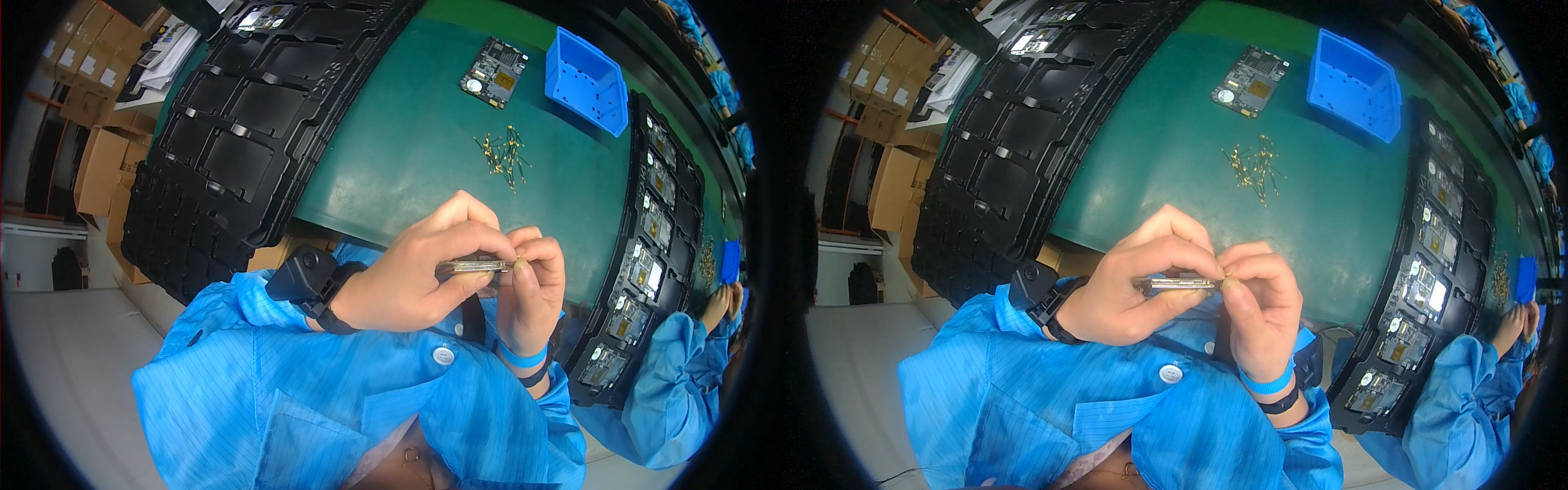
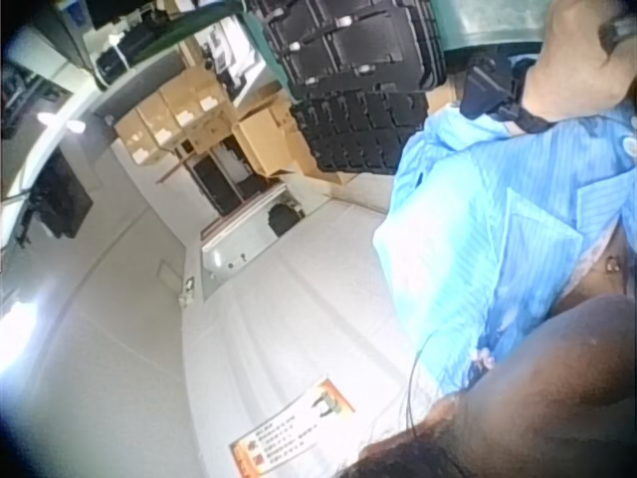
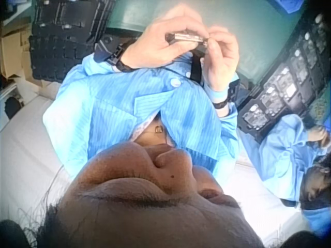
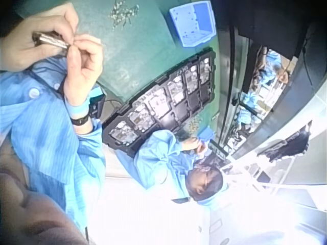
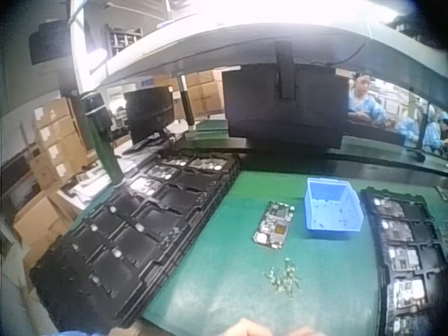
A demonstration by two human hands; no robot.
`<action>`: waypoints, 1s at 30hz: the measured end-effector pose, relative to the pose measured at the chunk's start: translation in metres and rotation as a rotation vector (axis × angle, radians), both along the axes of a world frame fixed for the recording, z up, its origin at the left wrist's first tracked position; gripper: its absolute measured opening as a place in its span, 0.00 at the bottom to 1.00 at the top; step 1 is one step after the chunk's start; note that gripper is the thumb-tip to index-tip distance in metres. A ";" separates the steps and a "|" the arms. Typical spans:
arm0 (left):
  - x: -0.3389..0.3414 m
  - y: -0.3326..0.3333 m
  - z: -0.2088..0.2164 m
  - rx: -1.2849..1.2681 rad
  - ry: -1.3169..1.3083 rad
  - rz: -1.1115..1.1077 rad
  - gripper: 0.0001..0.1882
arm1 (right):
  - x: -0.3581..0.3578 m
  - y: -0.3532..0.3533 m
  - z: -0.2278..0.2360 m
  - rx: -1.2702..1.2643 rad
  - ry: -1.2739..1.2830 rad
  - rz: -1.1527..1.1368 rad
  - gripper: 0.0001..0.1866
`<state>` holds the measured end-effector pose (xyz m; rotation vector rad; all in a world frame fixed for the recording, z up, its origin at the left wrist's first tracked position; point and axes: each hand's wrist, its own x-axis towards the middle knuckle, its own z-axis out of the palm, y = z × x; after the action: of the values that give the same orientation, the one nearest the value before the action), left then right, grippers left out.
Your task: Assembling electronic components onto printed circuit boards at a manufacturing workstation.
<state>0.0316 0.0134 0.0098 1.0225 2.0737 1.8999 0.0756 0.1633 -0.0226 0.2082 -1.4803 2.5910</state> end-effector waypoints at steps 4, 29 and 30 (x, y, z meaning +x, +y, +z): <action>-0.001 0.000 0.000 -0.013 -0.015 -0.028 0.10 | 0.000 0.000 0.000 -0.024 -0.016 -0.008 0.04; -0.001 -0.002 0.004 0.036 -0.131 -0.060 0.12 | 0.002 0.000 0.003 0.371 0.149 -0.382 0.12; -0.001 -0.002 0.004 0.036 -0.129 -0.058 0.12 | 0.002 0.000 0.004 0.442 0.188 -0.425 0.12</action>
<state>0.0305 0.0113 0.0137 0.9306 1.9263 1.9273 0.0779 0.1631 -0.0191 0.1582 -1.7768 1.8493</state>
